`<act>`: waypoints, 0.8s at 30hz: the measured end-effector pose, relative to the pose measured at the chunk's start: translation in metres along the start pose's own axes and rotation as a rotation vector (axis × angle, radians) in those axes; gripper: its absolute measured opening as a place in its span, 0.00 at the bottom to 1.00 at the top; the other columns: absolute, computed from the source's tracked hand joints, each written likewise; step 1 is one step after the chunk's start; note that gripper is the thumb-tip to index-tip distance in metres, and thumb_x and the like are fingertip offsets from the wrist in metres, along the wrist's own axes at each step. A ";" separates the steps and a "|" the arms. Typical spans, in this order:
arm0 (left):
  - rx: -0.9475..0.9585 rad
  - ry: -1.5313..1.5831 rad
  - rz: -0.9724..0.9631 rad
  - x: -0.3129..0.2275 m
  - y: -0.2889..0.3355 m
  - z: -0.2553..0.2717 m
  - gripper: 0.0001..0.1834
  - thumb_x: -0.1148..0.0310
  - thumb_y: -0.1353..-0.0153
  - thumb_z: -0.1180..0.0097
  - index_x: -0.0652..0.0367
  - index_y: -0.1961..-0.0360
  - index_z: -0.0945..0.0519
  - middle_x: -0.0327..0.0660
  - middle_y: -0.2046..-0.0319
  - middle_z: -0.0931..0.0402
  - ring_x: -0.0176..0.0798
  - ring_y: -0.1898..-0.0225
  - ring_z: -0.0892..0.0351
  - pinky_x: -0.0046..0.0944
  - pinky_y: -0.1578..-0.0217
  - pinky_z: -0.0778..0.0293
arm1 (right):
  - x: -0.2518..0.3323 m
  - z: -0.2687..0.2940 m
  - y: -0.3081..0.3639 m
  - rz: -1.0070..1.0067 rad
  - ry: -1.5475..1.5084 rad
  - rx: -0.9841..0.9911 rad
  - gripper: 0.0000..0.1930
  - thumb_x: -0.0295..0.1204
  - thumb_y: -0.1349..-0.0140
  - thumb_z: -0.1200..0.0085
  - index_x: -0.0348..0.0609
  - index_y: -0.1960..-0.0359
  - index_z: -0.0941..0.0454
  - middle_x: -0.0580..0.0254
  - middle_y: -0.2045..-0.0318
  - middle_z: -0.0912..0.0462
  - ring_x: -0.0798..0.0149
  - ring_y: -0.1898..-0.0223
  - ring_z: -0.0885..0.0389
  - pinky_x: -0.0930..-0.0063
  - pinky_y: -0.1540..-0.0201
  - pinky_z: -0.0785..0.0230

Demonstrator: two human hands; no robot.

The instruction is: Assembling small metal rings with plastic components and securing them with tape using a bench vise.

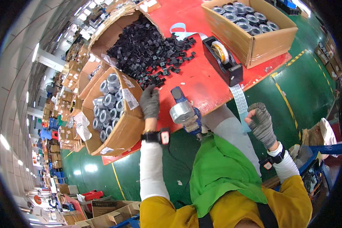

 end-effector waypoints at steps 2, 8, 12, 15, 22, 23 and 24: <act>0.068 -0.403 -0.155 -0.029 -0.013 -0.034 0.13 0.68 0.48 0.46 0.58 0.61 0.22 0.50 0.67 0.24 0.51 0.62 0.24 0.47 0.64 0.28 | -0.006 0.004 0.001 -0.001 0.008 -0.002 0.09 0.20 0.58 0.40 0.42 0.75 0.28 0.57 0.68 0.27 0.55 0.63 0.27 0.66 0.59 0.34; 0.126 -0.793 0.050 -0.011 -0.031 -0.055 0.11 0.68 0.51 0.45 0.56 0.65 0.22 0.53 0.60 0.29 0.54 0.63 0.25 0.52 0.64 0.27 | -0.021 0.001 0.006 -0.075 0.009 0.003 0.10 0.21 0.58 0.40 0.42 0.74 0.28 0.57 0.67 0.27 0.56 0.63 0.27 0.67 0.59 0.34; 0.162 -0.895 -0.198 -0.038 -0.019 -0.045 0.11 0.70 0.53 0.43 0.58 0.66 0.22 0.50 0.66 0.27 0.53 0.61 0.26 0.48 0.62 0.28 | -0.016 -0.005 -0.003 -0.069 -0.012 0.013 0.09 0.21 0.57 0.40 0.42 0.74 0.28 0.57 0.67 0.27 0.55 0.63 0.27 0.67 0.59 0.34; 0.271 0.145 -0.031 -0.033 -0.008 -0.013 0.08 0.75 0.51 0.42 0.61 0.68 0.24 0.42 0.69 0.25 0.38 0.65 0.26 0.37 0.61 0.30 | 0.008 -0.008 -0.018 0.012 -0.022 0.035 0.08 0.22 0.55 0.41 0.42 0.75 0.29 0.57 0.69 0.27 0.56 0.65 0.27 0.67 0.60 0.34; 0.486 0.762 0.002 -0.135 0.037 0.034 0.11 0.64 0.38 0.51 0.62 0.66 0.26 0.38 0.77 0.29 0.31 0.77 0.28 0.31 0.74 0.28 | 0.070 -0.027 -0.077 0.101 -0.344 0.215 0.07 0.24 0.52 0.42 0.41 0.74 0.29 0.62 0.72 0.26 0.64 0.68 0.27 0.72 0.63 0.35; 0.520 0.906 0.213 -0.132 0.048 0.027 0.14 0.59 0.37 0.53 0.61 0.67 0.26 0.36 0.80 0.31 0.30 0.80 0.31 0.30 0.78 0.31 | 0.086 -0.039 -0.084 0.110 -0.459 0.296 0.07 0.24 0.52 0.42 0.41 0.74 0.28 0.62 0.71 0.26 0.66 0.67 0.27 0.74 0.63 0.35; 0.568 1.054 0.428 -0.133 0.061 0.012 0.18 0.54 0.35 0.55 0.60 0.69 0.27 0.35 0.83 0.34 0.29 0.84 0.33 0.29 0.82 0.33 | 0.107 -0.041 -0.089 0.172 -0.501 0.311 0.06 0.24 0.51 0.42 0.41 0.74 0.28 0.63 0.71 0.26 0.67 0.67 0.27 0.74 0.64 0.35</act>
Point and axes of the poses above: each hand's wrist, its own y-axis away from the middle knuckle, its own z-axis out of the back of the hand, x = y × z, the point moved 10 cm from there along -y, towards the middle knuckle
